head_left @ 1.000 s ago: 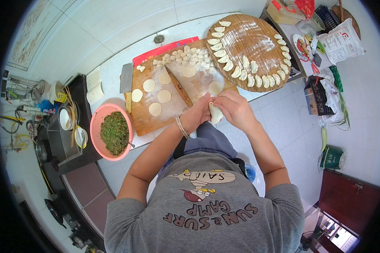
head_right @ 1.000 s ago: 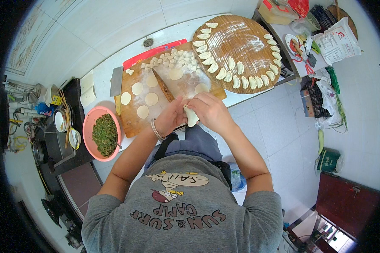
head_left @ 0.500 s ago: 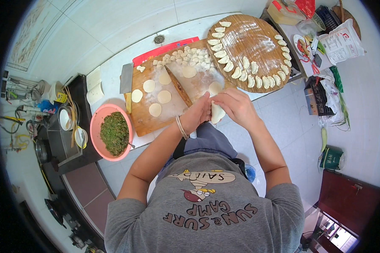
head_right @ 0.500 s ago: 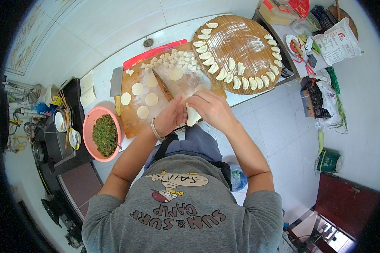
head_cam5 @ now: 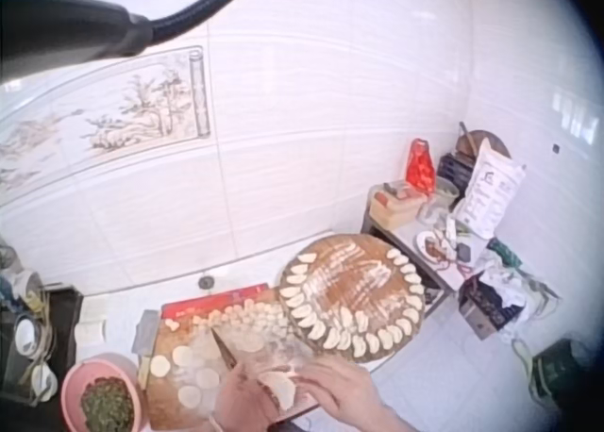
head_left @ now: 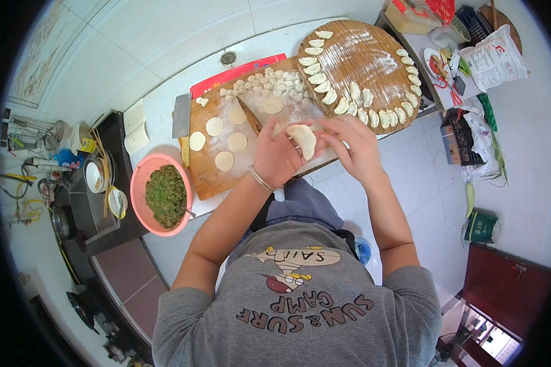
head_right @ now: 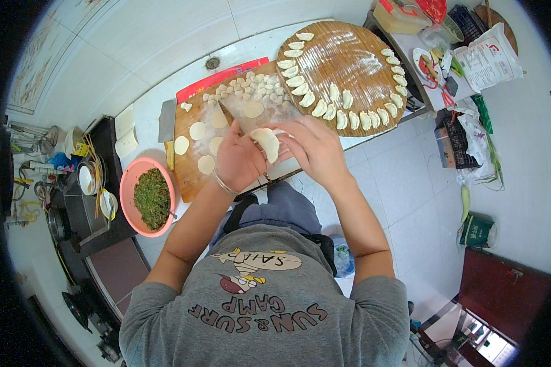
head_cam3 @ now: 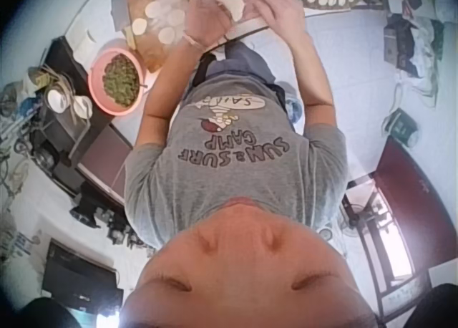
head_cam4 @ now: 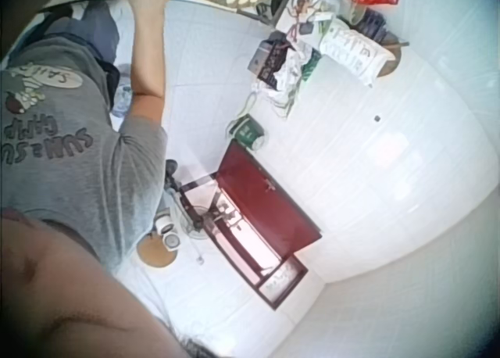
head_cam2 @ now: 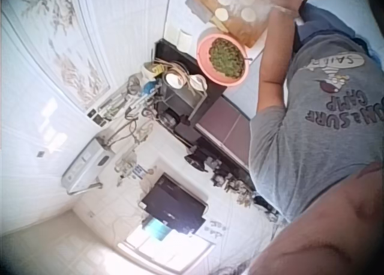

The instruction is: The person rolls small dough balls into flat circular wrappers using a rolling pin on a floured wooden board. They then scoop a green vegetable filling onto each wrapper, fold the dough in half, and pinch the edges to seal the dumplings. The finished dumplings are placed in rows on a large bamboo tray.

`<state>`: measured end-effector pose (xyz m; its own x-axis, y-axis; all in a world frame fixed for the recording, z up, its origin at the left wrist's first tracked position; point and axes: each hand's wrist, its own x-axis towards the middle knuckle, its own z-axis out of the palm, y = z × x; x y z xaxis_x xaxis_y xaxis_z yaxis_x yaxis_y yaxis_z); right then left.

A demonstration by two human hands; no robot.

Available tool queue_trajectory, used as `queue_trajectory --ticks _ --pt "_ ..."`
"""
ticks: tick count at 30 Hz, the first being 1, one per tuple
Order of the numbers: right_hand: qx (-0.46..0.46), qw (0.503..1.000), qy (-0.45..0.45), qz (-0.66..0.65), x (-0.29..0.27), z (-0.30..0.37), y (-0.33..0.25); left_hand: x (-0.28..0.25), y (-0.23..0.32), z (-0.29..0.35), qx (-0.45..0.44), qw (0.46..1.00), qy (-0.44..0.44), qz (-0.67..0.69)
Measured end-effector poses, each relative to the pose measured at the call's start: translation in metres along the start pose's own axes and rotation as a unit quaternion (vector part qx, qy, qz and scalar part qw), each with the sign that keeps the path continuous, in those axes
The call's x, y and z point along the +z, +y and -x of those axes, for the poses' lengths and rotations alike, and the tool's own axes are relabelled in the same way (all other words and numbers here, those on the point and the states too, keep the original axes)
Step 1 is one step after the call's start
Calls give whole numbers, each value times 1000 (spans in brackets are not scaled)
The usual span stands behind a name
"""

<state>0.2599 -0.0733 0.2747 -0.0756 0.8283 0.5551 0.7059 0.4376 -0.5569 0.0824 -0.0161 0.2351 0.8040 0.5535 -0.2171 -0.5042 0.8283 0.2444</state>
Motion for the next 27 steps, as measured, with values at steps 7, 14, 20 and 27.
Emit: queue_trajectory --ticks 7,14,20,27 --pt "-18 1000 -17 -17 13 23 -4 12 0 -3 47 996 11 72" --pt "122 986 61 -97 24 26 -11 15 -8 -4 71 997 5 -2" --pt "266 957 83 -82 38 31 -10 12 -26 -10 145 985 29 -93" --pt "125 991 20 -40 13 22 -12 5 -4 -5 68 997 -8 -42"
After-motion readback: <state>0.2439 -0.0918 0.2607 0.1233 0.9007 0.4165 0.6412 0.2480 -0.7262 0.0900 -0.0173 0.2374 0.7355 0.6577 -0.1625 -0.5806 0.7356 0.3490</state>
